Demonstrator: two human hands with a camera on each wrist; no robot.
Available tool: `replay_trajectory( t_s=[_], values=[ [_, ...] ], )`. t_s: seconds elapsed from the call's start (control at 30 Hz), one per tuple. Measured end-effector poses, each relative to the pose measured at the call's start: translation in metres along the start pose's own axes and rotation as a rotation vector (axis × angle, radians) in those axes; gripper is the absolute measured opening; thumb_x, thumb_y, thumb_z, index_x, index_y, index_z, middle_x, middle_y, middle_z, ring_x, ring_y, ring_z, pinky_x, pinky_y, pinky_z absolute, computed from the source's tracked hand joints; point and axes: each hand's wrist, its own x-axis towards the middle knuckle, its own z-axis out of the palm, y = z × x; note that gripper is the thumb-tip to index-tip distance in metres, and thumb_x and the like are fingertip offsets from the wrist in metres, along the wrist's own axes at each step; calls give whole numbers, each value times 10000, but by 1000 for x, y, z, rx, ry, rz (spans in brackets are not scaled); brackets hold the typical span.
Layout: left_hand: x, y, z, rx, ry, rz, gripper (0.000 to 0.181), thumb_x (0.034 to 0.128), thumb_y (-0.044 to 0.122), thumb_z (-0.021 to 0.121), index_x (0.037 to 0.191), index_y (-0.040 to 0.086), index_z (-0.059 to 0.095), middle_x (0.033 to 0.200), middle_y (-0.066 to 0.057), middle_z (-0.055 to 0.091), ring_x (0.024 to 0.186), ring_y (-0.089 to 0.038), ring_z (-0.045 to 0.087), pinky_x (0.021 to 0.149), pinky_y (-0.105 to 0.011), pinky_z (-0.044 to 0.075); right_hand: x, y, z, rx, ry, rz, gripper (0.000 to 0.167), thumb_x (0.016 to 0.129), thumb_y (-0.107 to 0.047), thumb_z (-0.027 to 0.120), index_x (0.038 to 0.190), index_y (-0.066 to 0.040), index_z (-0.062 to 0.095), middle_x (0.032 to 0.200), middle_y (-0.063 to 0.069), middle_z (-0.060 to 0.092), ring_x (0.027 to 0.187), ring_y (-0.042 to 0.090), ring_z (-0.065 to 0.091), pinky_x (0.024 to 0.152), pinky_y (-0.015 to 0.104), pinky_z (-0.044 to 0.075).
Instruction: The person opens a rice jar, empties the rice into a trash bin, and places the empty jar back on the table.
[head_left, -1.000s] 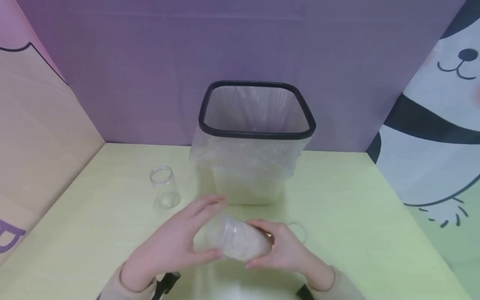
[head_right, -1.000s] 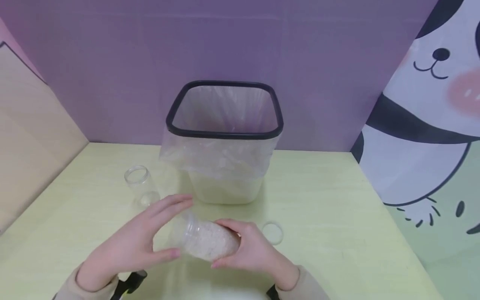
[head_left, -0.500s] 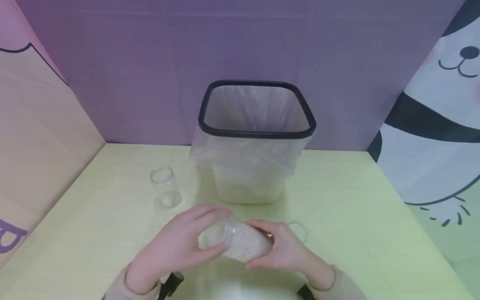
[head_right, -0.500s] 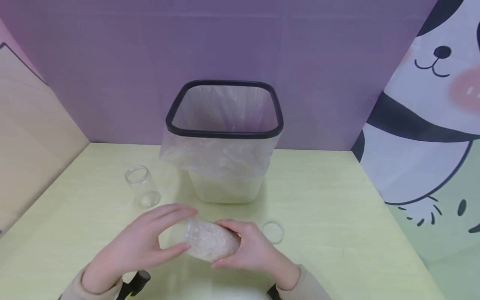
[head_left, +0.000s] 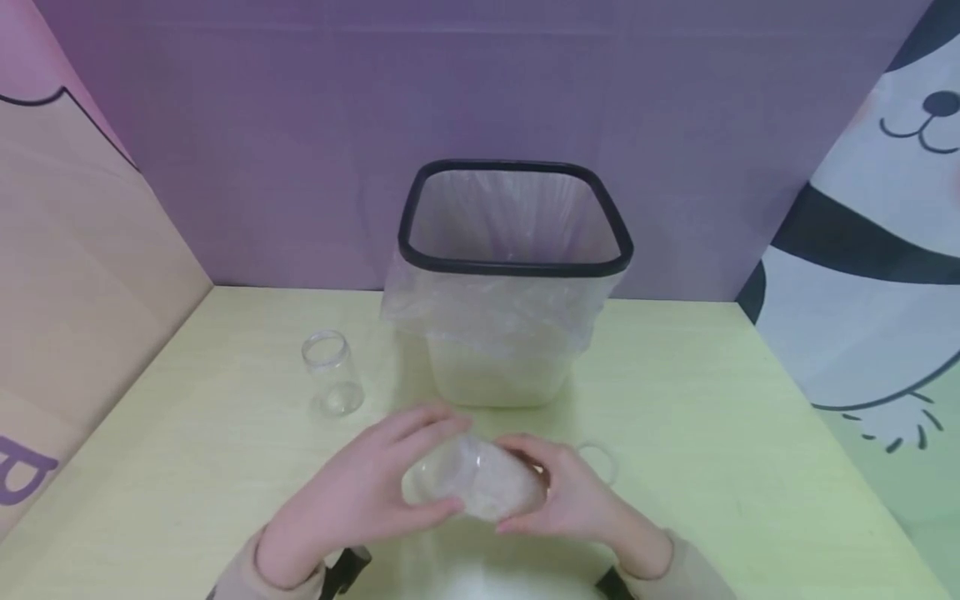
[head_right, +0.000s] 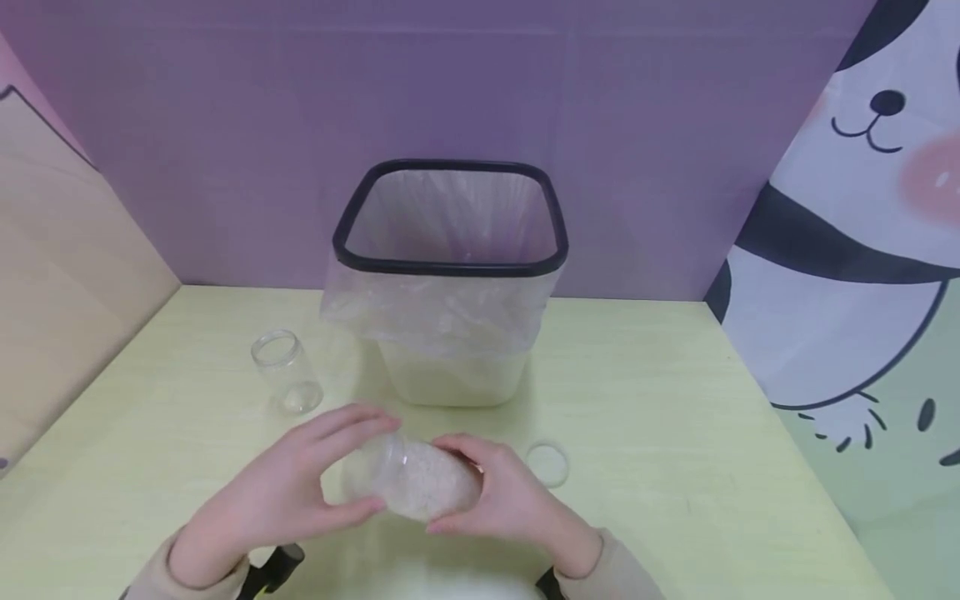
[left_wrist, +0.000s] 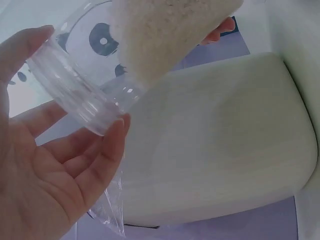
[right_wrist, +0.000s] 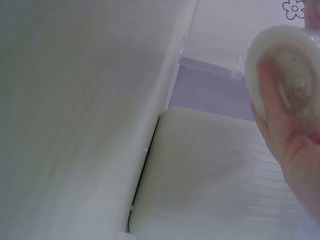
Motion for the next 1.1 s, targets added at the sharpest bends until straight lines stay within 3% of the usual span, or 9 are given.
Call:
replay_trajectory(
  t_s=[0.17,0.3,0.5,0.57,0.7,0.8,0.97,1.1],
  values=[
    [0,2,3,29,39,42,614,734,353,789,1240,81,572,1160,-36,615,1043,-191,597,898,-347,521,0,0,2,-30,-54,-57,696,656,-137,828,1266,-34,509,1179,78,617,1032,135,584,886,317,518],
    [1,4,6,34,45,22,606,713,363,799,1207,84,588,1137,-26,627,1024,-180,604,890,-341,525,-1,-1,3,-59,-58,-59,703,646,-128,821,1272,-52,508,1164,60,627,1009,118,587,873,305,517],
    [1,4,5,-84,71,-194,476,716,223,786,1105,39,583,950,-5,639,758,-82,587,641,-161,518,-1,-5,4,-79,-23,18,764,611,-130,850,1290,-62,507,1196,47,620,1047,160,587,917,360,508],
    [1,4,3,-103,66,-251,450,738,195,764,1105,23,567,918,-3,630,733,-76,579,615,-148,509,-1,-5,4,-103,-5,42,790,597,-137,858,1301,-68,506,1222,39,611,1073,173,579,943,385,493],
    [1,3,2,-115,42,-272,445,779,190,733,1140,9,547,962,-13,631,817,-107,605,687,-197,540,-2,-3,5,-91,11,39,782,587,-125,861,1291,-76,524,1213,37,617,1061,164,578,932,360,491],
    [0,1,1,-133,58,-272,470,777,197,726,1174,24,544,1023,-11,632,875,-115,589,746,-259,537,-2,-1,4,-65,27,29,756,590,-133,864,1270,-81,539,1190,41,623,1027,133,573,881,297,500],
    [-2,-11,-5,-309,88,-307,527,746,142,751,1209,40,524,1118,-32,638,960,-141,581,850,-315,522,-2,1,0,19,50,50,761,597,-123,868,1266,-21,519,1209,121,603,1075,198,575,933,304,497],
    [-1,-21,-11,-421,18,-408,631,751,158,771,1271,-2,452,1221,-113,610,1109,-251,579,976,-407,479,-1,0,-6,71,69,93,796,581,-97,867,1280,3,499,1254,154,574,1153,290,553,1015,340,451]
  ],
)
